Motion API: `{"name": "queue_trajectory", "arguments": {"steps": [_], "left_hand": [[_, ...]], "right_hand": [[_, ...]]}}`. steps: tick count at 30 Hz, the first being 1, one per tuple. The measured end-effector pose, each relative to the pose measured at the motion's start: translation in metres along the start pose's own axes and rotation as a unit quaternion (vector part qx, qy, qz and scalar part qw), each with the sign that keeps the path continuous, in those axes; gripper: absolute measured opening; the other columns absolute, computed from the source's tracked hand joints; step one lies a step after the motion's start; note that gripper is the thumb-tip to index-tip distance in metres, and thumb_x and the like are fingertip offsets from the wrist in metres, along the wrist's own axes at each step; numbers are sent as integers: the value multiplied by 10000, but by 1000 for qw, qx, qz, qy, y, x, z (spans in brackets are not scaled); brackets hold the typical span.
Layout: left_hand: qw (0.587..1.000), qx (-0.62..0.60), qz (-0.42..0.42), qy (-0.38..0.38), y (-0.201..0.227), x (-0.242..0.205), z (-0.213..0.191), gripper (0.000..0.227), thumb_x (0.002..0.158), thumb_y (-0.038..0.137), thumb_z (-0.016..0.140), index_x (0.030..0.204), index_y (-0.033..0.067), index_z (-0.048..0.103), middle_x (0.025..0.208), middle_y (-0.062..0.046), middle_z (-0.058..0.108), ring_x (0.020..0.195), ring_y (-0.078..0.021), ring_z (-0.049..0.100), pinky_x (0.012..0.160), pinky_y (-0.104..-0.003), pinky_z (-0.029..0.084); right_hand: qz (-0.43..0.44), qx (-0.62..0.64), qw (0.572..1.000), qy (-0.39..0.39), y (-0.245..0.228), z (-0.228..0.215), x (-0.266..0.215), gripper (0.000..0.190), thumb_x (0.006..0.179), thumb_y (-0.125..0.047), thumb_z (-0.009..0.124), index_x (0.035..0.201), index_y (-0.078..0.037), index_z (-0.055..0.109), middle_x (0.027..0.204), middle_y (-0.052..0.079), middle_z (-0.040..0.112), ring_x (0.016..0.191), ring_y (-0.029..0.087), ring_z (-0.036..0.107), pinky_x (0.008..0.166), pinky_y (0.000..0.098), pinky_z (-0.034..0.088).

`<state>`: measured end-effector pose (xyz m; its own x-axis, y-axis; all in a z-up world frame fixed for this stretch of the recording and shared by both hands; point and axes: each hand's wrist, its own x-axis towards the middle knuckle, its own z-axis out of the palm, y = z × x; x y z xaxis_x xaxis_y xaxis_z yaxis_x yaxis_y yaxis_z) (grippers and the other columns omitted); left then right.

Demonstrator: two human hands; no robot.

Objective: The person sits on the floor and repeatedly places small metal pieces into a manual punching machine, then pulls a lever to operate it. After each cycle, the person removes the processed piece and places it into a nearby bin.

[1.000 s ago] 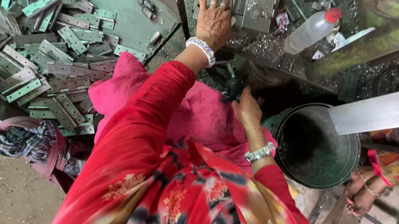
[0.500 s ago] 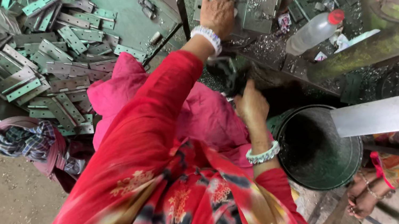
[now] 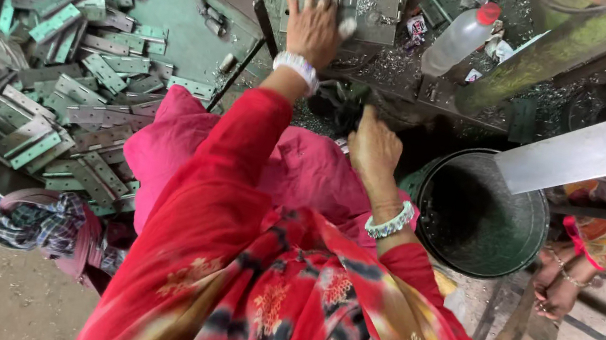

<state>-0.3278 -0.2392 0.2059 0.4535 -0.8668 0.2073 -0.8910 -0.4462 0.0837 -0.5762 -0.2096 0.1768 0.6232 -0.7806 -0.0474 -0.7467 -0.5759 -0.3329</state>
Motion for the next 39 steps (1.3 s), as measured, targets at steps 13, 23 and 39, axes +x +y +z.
{"name": "queue_trajectory", "arguments": {"steps": [13, 23, 39], "left_hand": [[981, -111, -44, 154, 9, -17, -35, 356, 910, 294, 725, 1188, 105, 610, 1201, -86, 647, 1244, -263, 563, 1211, -533, 270], [992, -110, -43, 38, 21, -21, -17, 354, 986, 195, 583, 1308, 57, 630, 1473, -190, 531, 1314, -338, 504, 1072, -450, 434], [999, 2, -37, -6, 13, -20, 9, 495, 998, 451, 576, 1264, 49, 690, 1526, -125, 492, 1477, -340, 333, 1087, -500, 306]], "right_hand": [[-29, -18, 999, 6, -26, -29, 10, 310, 821, -200, 718, 1069, -23, 658, 968, 221, 743, 961, 400, 717, 849, 517, 547], [-13, -11, 1000, -10, -30, -36, 6, 395, 770, -216, 760, 1088, -24, 627, 956, 220, 740, 948, 412, 709, 817, 531, 540], [-13, -38, 998, -48, -36, -40, -4, 364, 854, -222, 761, 1117, -23, 609, 952, 229, 740, 948, 415, 715, 823, 532, 547]]}}
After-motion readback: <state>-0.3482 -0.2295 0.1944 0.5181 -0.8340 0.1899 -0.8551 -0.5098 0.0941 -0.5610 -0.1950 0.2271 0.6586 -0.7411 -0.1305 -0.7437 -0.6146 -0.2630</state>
